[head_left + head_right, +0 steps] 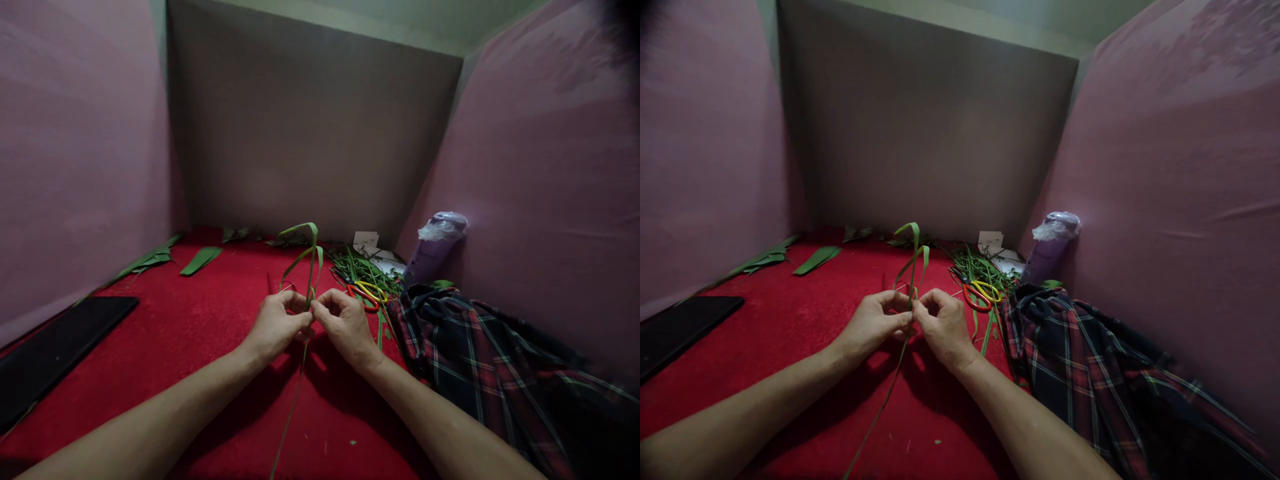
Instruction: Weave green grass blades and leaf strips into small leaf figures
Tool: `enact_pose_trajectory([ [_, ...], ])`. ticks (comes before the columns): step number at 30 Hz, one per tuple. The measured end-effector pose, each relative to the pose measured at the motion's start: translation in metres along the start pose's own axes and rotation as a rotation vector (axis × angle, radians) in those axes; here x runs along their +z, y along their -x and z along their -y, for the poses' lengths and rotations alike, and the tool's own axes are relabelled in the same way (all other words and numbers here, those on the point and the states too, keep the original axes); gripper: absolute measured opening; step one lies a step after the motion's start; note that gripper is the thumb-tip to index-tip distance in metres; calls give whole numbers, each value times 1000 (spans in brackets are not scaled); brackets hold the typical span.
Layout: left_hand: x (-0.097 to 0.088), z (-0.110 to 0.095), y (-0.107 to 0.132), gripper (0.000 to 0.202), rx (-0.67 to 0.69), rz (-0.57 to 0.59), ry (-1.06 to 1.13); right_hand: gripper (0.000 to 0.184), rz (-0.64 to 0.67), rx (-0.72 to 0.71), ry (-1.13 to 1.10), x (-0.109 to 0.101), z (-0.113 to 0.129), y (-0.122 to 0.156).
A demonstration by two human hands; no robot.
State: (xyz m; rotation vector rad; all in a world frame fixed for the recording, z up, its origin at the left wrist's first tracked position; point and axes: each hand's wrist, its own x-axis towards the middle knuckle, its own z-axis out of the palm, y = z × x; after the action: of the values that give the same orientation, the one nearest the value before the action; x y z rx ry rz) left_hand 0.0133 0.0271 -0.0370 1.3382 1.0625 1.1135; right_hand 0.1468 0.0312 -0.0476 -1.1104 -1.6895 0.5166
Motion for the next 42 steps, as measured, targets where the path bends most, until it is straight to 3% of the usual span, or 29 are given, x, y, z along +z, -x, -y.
enact_pose_trajectory([
  [9,0,1,0,9,-67,-47,-124,15,-34,-24,21,0,-3,-1],
  [11,-1,5,0,10,-33,-44,-206,7,-42,-82,103,-1,-3,0],
  [16,-4,14,1,21,118,14,-351,14,-15,-251,383,-7,-1,2],
  [21,-4,13,3,23,163,11,-390,12,3,-267,536,-9,-2,2],
  [33,-2,12,5,23,136,50,-383,14,-16,-206,457,-7,1,2],
  [42,-3,11,3,21,77,-6,-378,12,-10,-185,427,-7,2,1],
])
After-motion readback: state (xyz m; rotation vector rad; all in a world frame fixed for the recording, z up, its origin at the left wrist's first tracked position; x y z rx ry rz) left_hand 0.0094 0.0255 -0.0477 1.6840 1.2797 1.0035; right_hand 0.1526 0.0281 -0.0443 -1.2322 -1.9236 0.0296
